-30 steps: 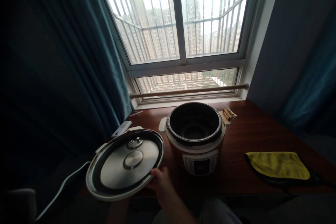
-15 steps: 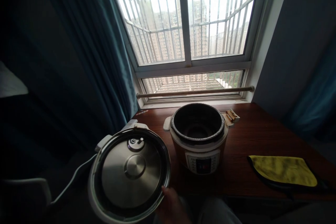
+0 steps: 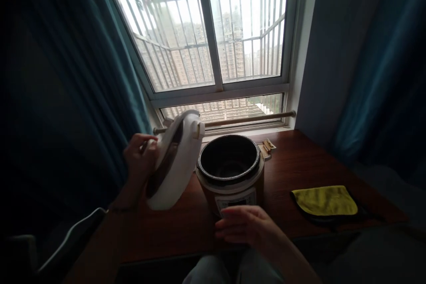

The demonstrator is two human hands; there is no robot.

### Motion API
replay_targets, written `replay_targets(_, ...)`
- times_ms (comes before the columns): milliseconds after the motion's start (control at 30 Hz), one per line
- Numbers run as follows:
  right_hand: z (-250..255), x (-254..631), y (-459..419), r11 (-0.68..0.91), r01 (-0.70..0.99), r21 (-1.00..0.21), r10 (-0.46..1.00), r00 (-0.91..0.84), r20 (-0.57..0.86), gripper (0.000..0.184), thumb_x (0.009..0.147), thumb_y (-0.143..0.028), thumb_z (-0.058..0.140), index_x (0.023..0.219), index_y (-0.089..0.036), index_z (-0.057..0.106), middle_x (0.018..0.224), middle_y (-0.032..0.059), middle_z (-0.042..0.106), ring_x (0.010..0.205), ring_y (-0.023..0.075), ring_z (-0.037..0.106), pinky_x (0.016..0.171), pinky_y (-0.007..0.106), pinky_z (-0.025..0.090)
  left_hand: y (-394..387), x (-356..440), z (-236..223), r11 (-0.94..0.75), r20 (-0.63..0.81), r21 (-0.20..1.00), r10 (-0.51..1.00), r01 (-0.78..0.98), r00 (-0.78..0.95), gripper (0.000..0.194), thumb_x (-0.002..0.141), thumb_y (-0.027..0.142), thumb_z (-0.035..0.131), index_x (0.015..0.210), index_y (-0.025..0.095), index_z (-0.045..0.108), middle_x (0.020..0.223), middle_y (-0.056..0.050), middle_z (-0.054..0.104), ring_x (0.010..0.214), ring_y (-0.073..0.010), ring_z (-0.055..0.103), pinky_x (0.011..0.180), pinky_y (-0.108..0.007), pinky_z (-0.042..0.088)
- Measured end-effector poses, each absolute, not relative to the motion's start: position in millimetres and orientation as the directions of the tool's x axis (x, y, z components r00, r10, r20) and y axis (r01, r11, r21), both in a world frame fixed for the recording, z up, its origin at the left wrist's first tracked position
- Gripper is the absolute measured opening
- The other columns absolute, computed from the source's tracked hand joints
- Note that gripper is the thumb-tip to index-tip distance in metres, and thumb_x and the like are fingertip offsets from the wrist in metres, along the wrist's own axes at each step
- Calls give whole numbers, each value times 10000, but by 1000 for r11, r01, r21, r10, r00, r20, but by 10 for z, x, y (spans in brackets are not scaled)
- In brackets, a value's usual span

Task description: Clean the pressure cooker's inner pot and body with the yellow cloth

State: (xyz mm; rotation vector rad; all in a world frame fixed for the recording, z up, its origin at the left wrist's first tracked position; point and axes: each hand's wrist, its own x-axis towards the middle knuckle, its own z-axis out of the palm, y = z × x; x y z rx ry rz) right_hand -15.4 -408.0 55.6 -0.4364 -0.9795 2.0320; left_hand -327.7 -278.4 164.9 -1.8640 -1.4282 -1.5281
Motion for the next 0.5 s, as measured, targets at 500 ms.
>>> replay_targets(500, 1266, 870, -2792, 460, 295, -837, 876, 0, 482, 523, 706, -435, 662, 1163, -194, 582, 1185, 92, 591, 1106, 259, 540, 971, 424, 411, -1946, -1971, 1909, -727, 719, 69, 511, 683, 472, 175, 737, 340, 553, 782, 177, 595, 823, -26, 533, 689, -125, 505, 647, -256, 422)
